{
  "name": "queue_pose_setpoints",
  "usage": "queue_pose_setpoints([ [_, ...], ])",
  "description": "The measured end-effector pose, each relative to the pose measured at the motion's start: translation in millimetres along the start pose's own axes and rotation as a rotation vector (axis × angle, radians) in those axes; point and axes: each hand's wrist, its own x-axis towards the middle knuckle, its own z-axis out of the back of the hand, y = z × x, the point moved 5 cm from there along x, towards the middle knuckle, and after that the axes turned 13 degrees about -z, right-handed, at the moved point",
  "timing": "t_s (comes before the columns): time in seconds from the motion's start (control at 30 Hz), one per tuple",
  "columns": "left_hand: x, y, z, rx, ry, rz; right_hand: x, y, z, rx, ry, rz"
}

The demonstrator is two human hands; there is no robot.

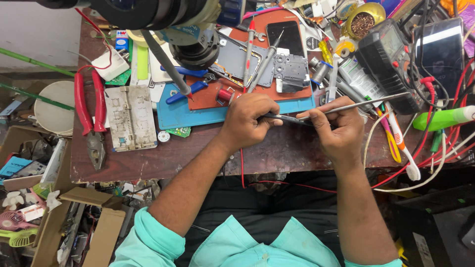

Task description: The person reassembles a disassembled smartphone by aligning the motherboard and battery, connecting internal cables, and securing the back cover. They use tweezers to adjust small components and press the casing edges to ensure closure.

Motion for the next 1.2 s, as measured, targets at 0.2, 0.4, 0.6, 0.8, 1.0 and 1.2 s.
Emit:
queue_pose_setpoints([
  [0.2, -2, 2, -1, -0.008, 0.018, -0.003, 4, 5, 0, 0.006, -0.004, -0.093],
  [0.4, -5, 3, -4, -0.003, 0.007, -0.019, 15, 31, 16, 0.07, -0.109, 0.028],
  [0.6, -3, 1, -9, 0.068, 0.096, 0.001, 56, 39, 47, -1.114, -0.393, -0.074],
  [0.8, 0, -11, -18, 0.073, 0.094, 0.01, 42, 44, 82, -0.93, -0.616, 0.189],
  [1.0, 3, -12, -17, 0.07, 0.104, 0.043, -26, 53, 184, -0.307, -0.608, 0.296],
  [1.2, 4, -11, -14, 0.059, 0.096, 0.009, -95, 19, 256, 0.211, -0.495, 0.161],
])
